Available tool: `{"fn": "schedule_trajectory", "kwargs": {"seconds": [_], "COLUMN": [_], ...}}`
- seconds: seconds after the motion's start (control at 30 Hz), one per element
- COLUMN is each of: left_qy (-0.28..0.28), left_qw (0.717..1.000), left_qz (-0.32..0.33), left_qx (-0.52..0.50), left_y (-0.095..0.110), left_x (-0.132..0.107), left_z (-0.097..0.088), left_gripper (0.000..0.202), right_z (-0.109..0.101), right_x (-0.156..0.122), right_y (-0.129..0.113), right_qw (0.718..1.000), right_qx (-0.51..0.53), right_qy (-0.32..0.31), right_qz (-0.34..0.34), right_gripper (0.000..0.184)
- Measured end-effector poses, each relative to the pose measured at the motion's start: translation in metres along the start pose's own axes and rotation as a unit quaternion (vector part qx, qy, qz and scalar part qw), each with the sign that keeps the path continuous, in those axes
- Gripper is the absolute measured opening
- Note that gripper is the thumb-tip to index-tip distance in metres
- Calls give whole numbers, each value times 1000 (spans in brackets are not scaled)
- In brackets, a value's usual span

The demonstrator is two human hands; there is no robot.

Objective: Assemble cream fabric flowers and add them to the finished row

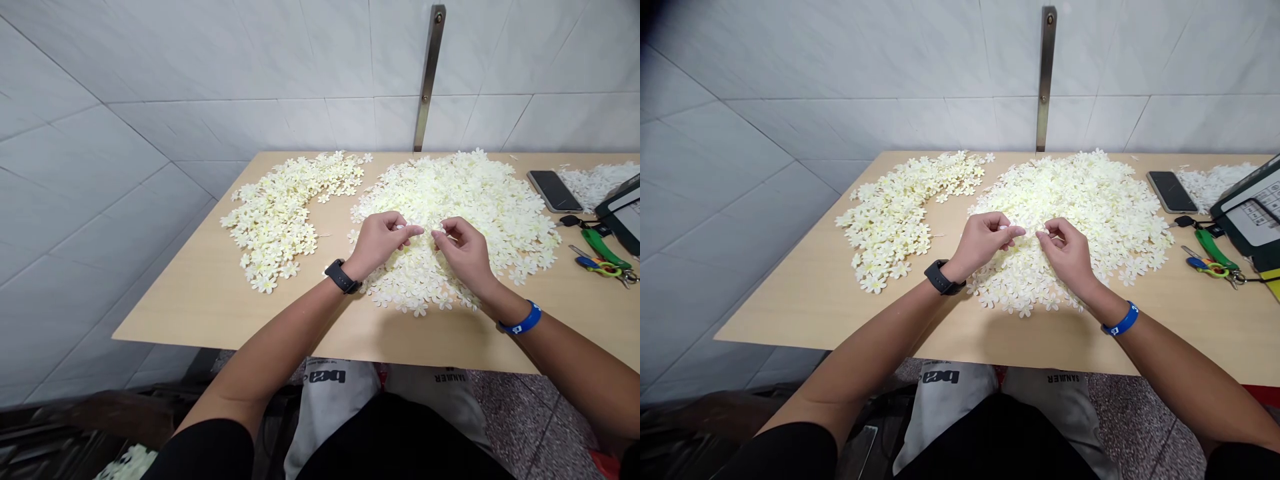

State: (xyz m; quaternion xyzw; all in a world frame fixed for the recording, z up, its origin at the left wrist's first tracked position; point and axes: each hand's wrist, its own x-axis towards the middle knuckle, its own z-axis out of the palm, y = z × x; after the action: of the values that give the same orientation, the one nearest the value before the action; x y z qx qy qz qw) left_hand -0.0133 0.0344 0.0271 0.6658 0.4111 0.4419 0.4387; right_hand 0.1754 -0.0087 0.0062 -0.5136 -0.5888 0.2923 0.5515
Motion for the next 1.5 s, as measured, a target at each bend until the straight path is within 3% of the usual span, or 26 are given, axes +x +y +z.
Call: {"fn": "schedule_trajectory", "kwargs": {"seconds": [0.07,0.27,0.4,0.47,0.6,0.7,0.77,0.97,1.13,1.5], "left_qy": [4,61,80,67,40,54,55,-11,8,18], "left_qw": [999,984,970,962,952,952,953,952,946,943], "left_qz": [21,139,180,195,212,219,223,264,284,294], "left_qx": [28,89,144,181,216,209,200,152,156,157], "left_y": [-6,-16,-15,-16,-19,-16,-13,-16,-19,-9], "left_x": [2,6,5,4,4,3,1,-1,0,-2], "left_z": [-2,-1,-1,-2,-2,-1,0,6,7,4], "left_gripper": [37,9,26,21,29,15,20,15,11,12], "right_z": [0,1,2,2,2,2,2,4,4,4], "right_x": [0,1,1,1,1,1,1,0,0,1], "right_y": [0,1,2,2,1,1,1,-3,-3,-1], "right_qw": [1000,1000,1000,1000,1000,1000,999,998,993,986], "right_qx": [3,14,18,19,24,30,35,50,91,140], "right_qy": [1,3,4,2,1,-2,-4,-16,-62,-54], "right_qz": [1,3,6,6,7,6,6,20,43,70], "right_gripper": [20,22,22,20,20,22,22,27,35,40]}}
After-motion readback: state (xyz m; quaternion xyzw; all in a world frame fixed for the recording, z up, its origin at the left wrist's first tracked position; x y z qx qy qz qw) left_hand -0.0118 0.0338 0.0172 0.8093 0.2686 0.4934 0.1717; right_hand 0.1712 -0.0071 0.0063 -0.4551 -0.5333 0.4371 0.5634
